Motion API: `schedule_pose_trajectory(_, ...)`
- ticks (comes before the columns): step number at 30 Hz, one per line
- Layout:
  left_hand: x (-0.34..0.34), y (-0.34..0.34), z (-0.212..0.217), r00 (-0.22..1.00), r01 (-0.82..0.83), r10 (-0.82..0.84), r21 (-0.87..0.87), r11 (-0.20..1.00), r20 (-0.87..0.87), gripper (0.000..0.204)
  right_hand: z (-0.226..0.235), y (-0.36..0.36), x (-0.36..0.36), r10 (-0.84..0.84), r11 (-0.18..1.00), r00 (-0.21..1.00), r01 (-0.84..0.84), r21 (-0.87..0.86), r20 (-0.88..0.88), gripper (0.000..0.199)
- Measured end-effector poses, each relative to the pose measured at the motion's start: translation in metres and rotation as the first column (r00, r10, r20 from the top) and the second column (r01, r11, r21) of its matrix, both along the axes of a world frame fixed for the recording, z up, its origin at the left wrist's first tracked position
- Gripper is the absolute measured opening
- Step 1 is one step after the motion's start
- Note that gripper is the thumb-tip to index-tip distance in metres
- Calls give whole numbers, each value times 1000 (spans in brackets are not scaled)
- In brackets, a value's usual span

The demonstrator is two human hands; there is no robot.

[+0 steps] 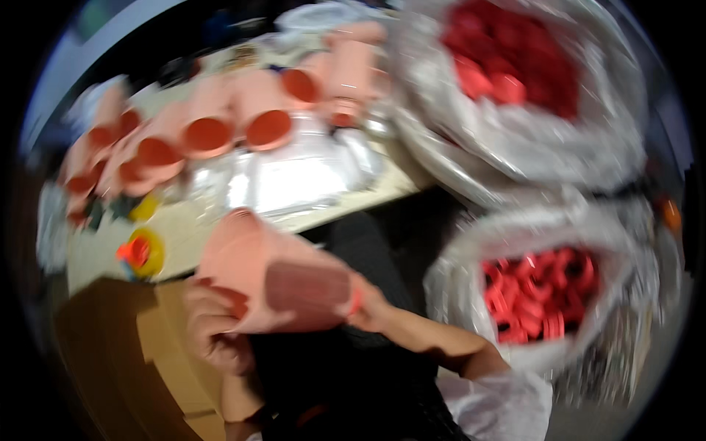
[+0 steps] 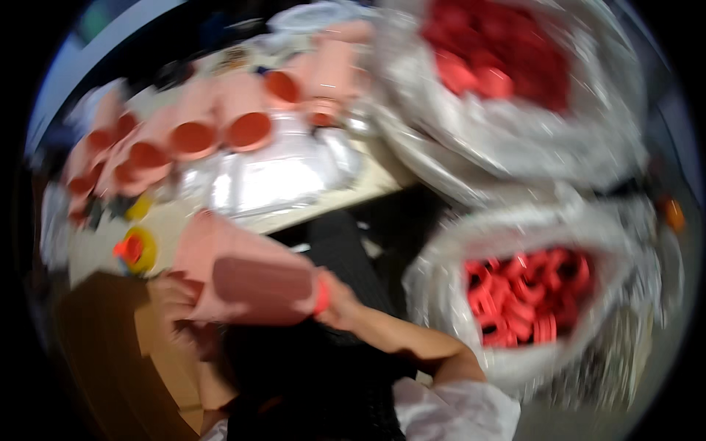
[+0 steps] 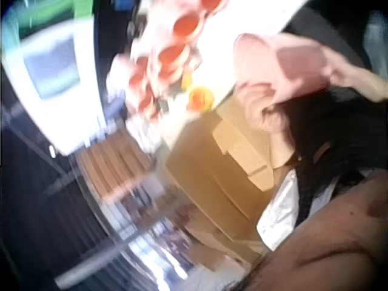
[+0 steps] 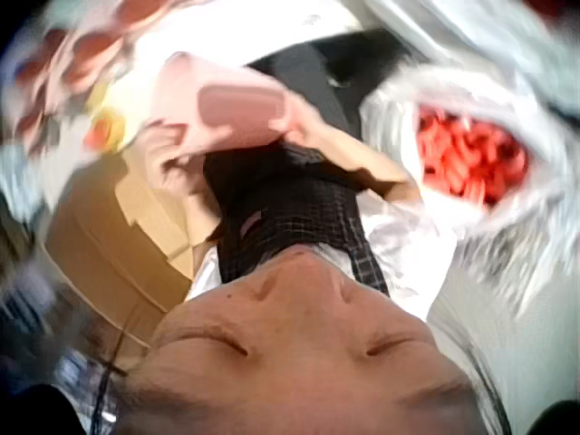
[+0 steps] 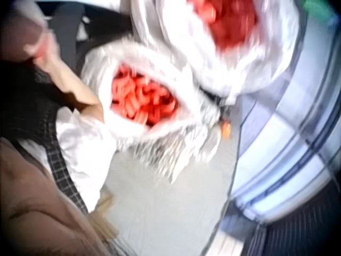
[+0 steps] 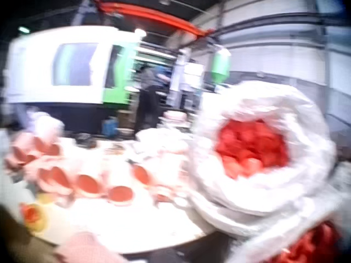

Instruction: The person assembles pink plastic containers by inserting red lids into the openings. They then place the assembled units into clear plastic bags and arrange them into a cardboard box. The process is repeated continuously with multiple units.

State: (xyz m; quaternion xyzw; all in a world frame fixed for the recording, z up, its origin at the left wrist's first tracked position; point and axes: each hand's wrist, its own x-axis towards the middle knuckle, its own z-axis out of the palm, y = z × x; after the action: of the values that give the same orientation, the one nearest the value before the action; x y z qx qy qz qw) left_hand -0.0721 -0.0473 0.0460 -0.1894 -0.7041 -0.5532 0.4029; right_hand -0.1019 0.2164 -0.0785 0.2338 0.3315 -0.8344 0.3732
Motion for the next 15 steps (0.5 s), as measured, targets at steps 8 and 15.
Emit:
schedule_pose_trajectory(8,10,41,-112,884,-103,82,21,994,460,51,-22,24,61,92,990,962,-61,124,-256,43)
schedule_pose_trajectory(15,17,39,-87,404,87,-228,211,974,886,13,74,269,12,298,-289,676,737,611,-674,17)
